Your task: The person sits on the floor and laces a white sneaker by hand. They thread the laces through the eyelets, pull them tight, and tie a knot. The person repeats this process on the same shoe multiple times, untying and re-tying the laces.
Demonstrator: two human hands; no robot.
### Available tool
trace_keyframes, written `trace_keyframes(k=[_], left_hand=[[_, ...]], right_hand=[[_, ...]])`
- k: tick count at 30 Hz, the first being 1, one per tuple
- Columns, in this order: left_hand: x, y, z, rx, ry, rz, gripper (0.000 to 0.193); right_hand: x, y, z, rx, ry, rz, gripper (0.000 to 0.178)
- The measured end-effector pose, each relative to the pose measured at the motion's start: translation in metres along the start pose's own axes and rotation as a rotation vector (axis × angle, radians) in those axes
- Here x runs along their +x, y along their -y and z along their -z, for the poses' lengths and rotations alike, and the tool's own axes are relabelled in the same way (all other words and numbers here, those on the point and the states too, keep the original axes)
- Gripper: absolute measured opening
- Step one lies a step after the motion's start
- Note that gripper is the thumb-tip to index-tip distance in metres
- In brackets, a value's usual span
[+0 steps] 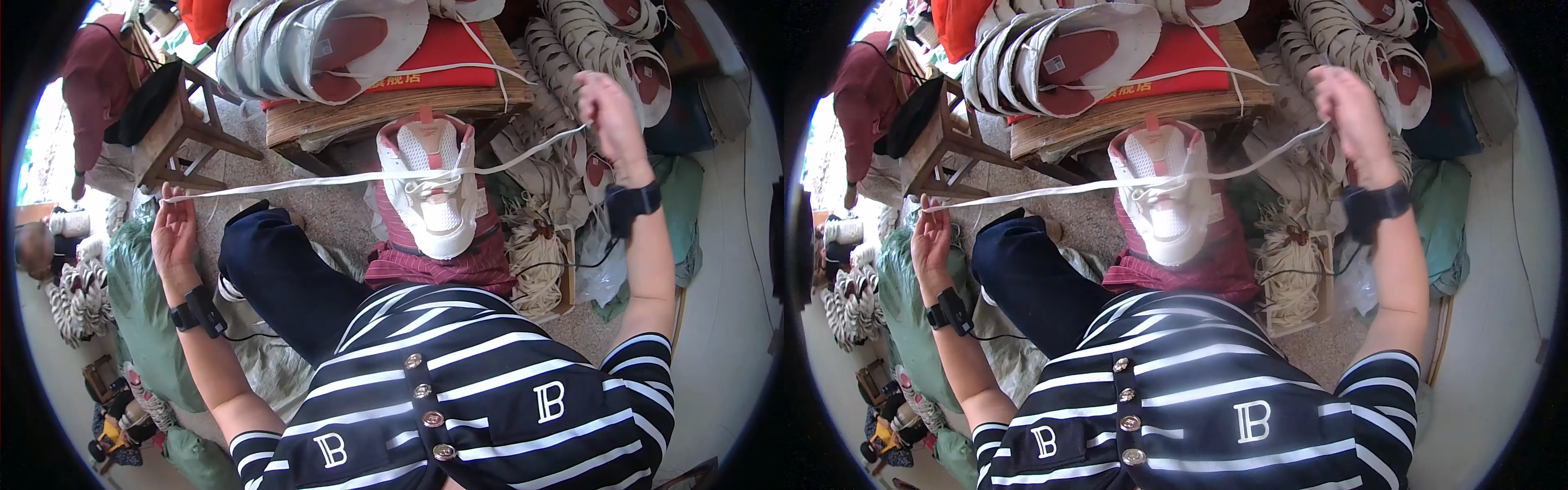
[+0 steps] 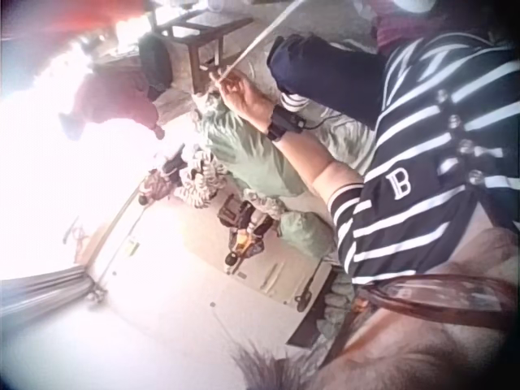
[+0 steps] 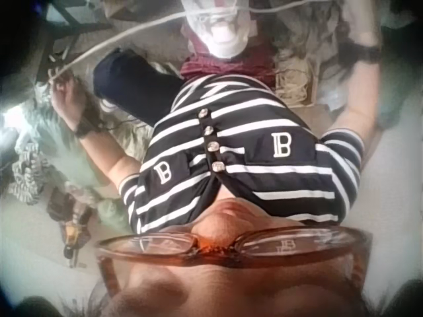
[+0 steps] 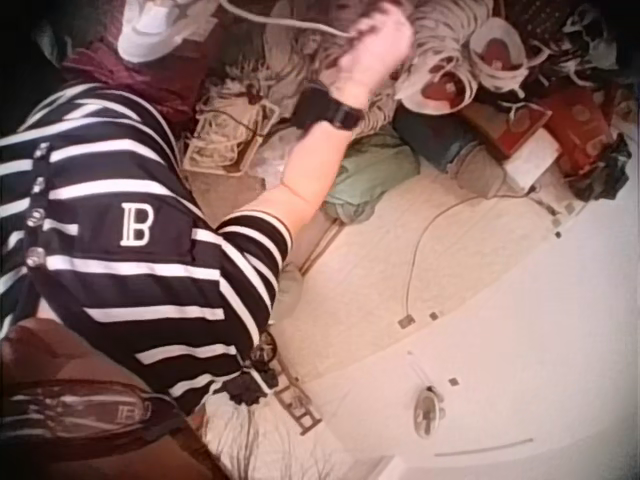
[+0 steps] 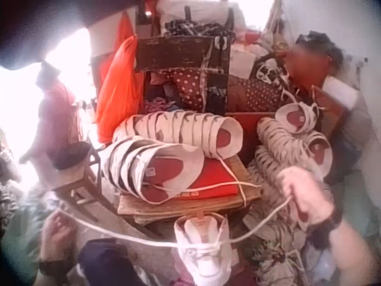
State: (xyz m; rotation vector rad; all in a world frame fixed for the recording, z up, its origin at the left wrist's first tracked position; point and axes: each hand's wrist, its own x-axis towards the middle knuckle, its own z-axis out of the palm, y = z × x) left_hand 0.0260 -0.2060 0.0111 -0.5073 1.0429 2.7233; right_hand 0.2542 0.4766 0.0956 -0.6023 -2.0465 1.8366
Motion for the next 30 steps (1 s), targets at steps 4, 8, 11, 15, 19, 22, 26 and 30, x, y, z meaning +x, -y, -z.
trace_keyframes(k=[4, 8, 11, 15, 19, 22, 26, 30], left_hand=[[0.010, -0.002, -0.021, -0.081, -0.012, 0.017, 0.022], [0.058, -0.054, 0.042, 0.058, -0.134, -0.076, 0.012], [0.049, -0.120, 0.090, 0.003, -0.113, -0.150, 0.014], [0.030, -0.016, -0.004, 0.305, 0.093, -0.170, 0.001], [-0.039, 0.088, -0.104, 0.618, 0.120, -0.225, 0.021], [-0.084, 0.148, -0.144, 0.806, 0.324, -0.193, 0.018], [-0.111, 0.210, -0.155, 0.853, 0.531, -0.042, 0.012], [-0.119, 0.242, -0.159, 0.815, 0.578, 0.098, 0.013]], right_hand=[[0.023, 0.027, 0.090, 0.414, -0.275, -0.028, 0.023], [0.042, 0.017, 0.241, 0.531, -0.477, -0.002, 0.031], [0.058, 0.004, 0.250, 0.567, -0.659, -0.008, 0.033], [0.010, -0.007, 0.148, 0.114, -0.498, 0.004, 0.024], [-0.030, -0.021, 0.001, -0.152, -0.106, -0.037, 0.021], [-0.054, -0.039, -0.076, -0.197, 0.209, -0.110, 0.020], [-0.083, -0.052, -0.123, -0.223, 0.391, 0.042, 0.018], [-0.089, -0.050, -0.124, -0.351, 0.386, 0.155, 0.019]])
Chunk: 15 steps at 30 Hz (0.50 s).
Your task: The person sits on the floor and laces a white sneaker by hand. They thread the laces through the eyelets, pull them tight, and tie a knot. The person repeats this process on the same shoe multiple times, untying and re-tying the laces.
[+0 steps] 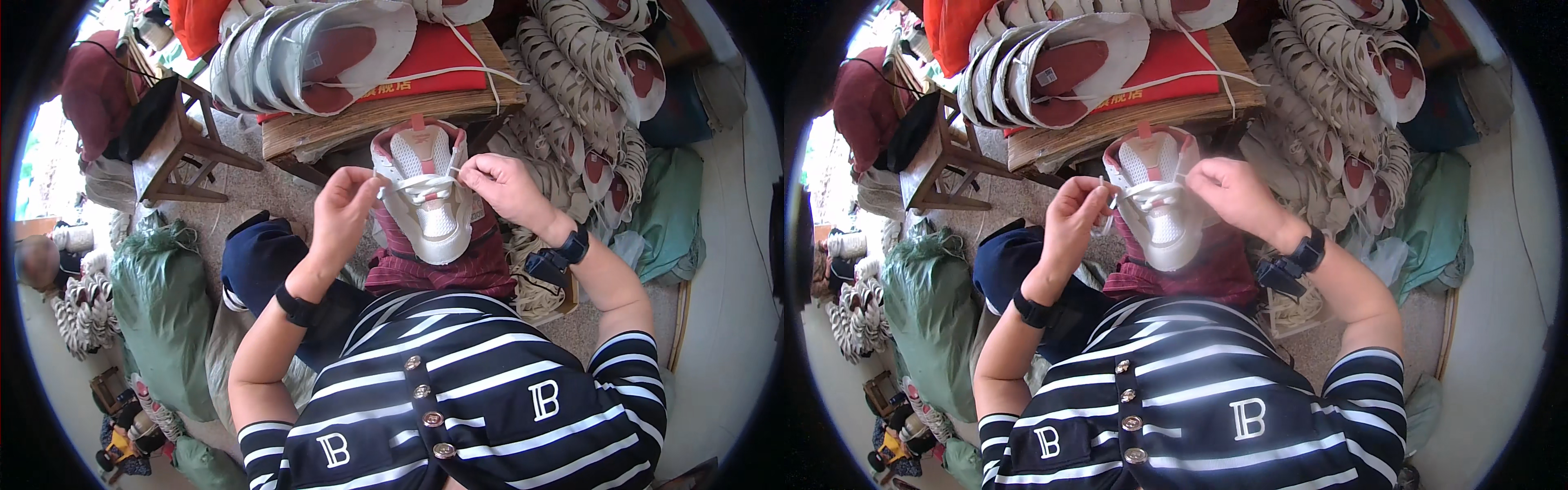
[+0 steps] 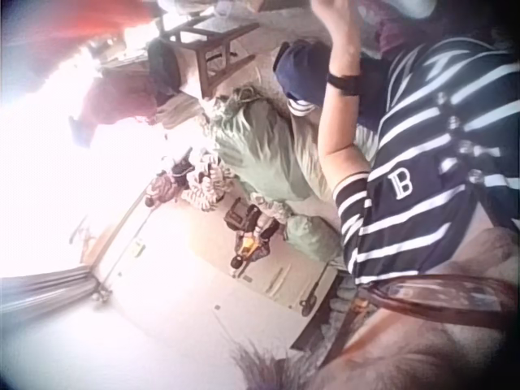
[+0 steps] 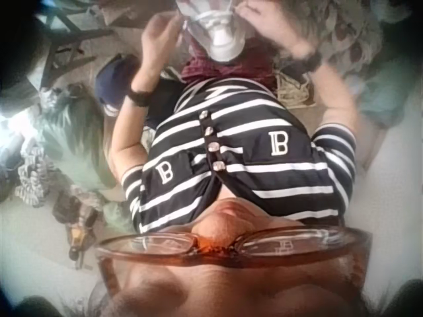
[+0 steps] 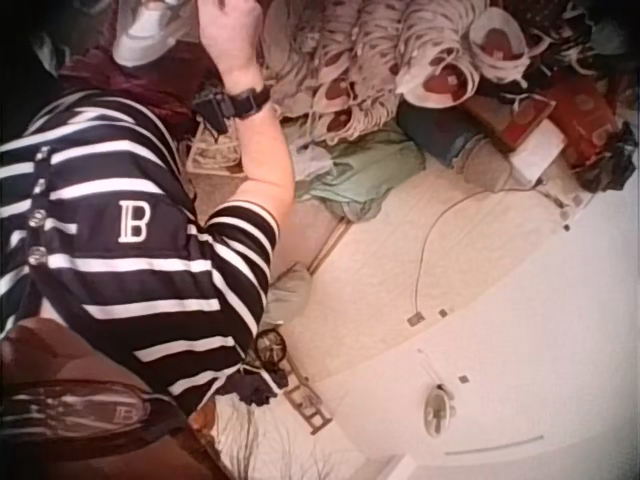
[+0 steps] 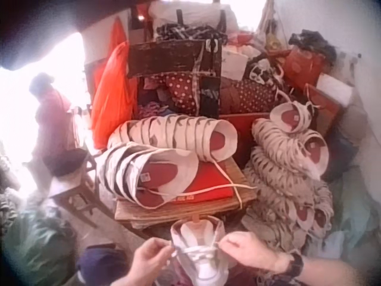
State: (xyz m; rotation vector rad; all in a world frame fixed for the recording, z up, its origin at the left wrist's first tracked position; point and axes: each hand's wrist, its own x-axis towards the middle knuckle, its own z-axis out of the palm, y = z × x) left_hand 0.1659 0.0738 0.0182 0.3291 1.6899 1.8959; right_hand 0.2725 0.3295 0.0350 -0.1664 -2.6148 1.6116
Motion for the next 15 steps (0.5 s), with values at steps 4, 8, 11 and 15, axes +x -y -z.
trace_keyframes(k=[4, 8, 11, 15], left_hand=[[0.000, 0.001, -0.007, 0.107, 0.045, 0.095, 0.015], [0.003, -0.002, -0.007, 0.223, 0.076, 0.164, 0.016], [0.004, -0.006, -0.006, 0.313, 0.114, 0.185, 0.012], [0.015, 0.003, -0.003, 0.415, 0.118, 0.076, 0.012]], right_hand=[[0.004, 0.004, 0.006, -0.069, 0.039, -0.041, 0.021], [0.019, -0.006, 0.014, -0.087, 0.127, -0.127, 0.022], [0.019, 0.016, 0.010, -0.351, 0.086, 0.002, 0.019], [0.023, 0.025, 0.005, -0.722, 0.021, 0.484, 0.011]])
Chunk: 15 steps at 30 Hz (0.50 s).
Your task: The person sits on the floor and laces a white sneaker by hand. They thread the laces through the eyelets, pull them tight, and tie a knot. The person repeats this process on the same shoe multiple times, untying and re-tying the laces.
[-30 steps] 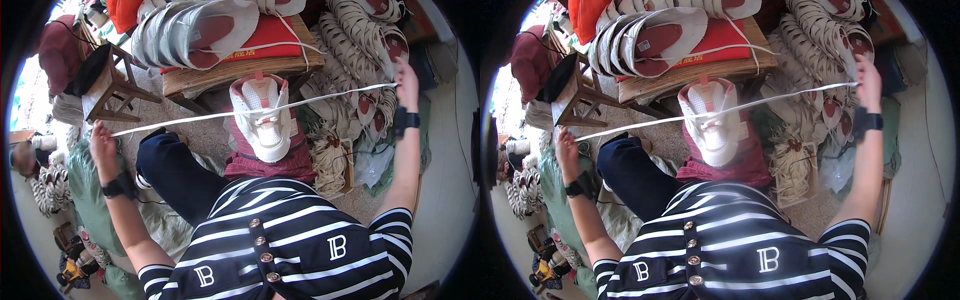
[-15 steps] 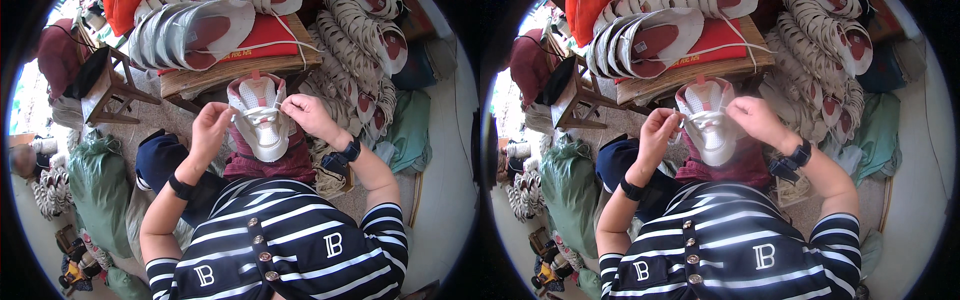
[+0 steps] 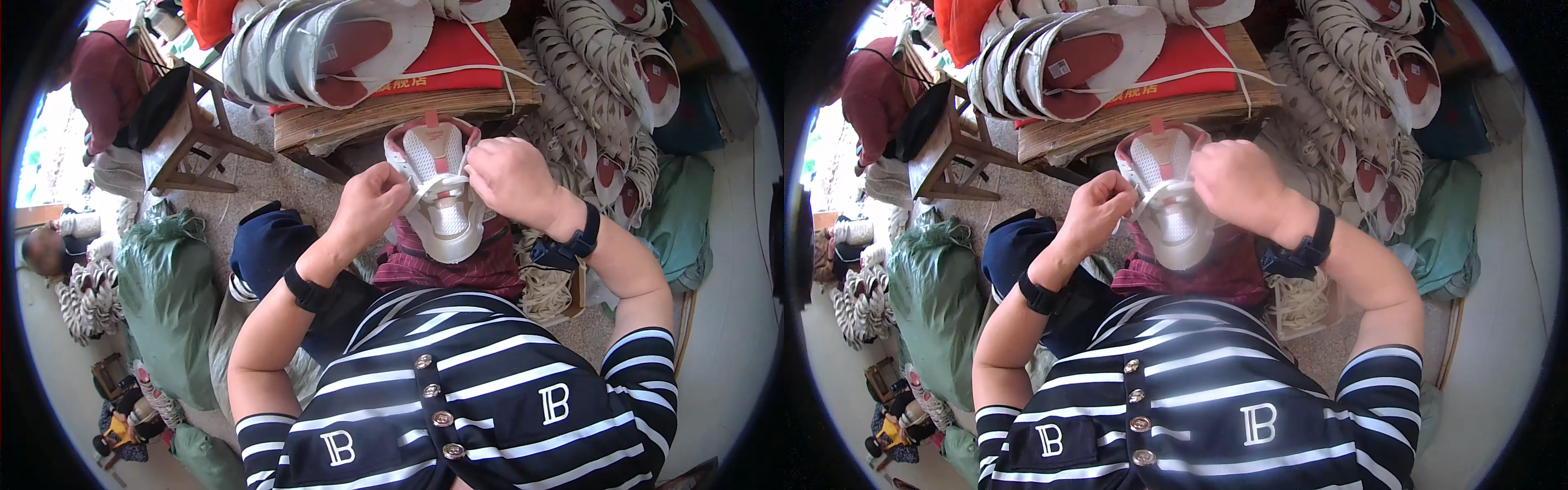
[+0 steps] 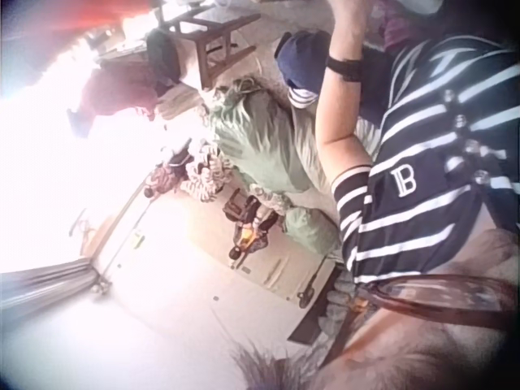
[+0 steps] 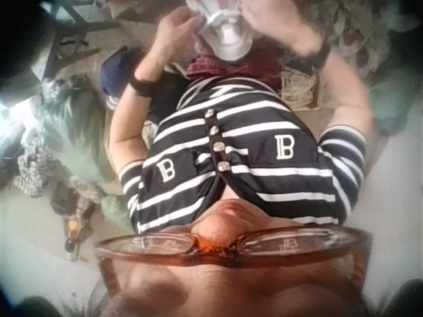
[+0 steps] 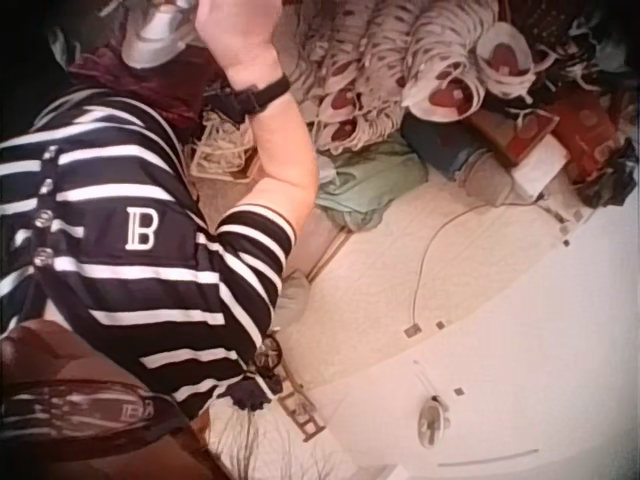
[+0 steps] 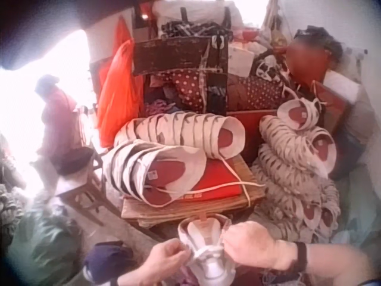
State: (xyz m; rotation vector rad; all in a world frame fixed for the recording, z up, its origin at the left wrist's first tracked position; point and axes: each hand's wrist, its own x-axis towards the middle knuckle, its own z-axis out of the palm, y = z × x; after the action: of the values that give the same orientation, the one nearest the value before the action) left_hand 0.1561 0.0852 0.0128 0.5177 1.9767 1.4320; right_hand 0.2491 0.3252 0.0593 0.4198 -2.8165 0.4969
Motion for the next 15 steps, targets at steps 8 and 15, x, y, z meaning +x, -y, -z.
trace_keyframes(k=[8, 15], left_hand=[[0.007, -0.053, -0.014, 1.087, -0.090, -0.371, 0.013], [0.003, -0.066, 0.000, 1.349, 0.056, -0.636, 0.012]], right_hand=[[0.011, -0.001, 0.017, -0.240, 0.212, 0.179, 0.016], [0.028, -0.012, 0.036, -0.103, 0.306, 0.208, 0.033]])
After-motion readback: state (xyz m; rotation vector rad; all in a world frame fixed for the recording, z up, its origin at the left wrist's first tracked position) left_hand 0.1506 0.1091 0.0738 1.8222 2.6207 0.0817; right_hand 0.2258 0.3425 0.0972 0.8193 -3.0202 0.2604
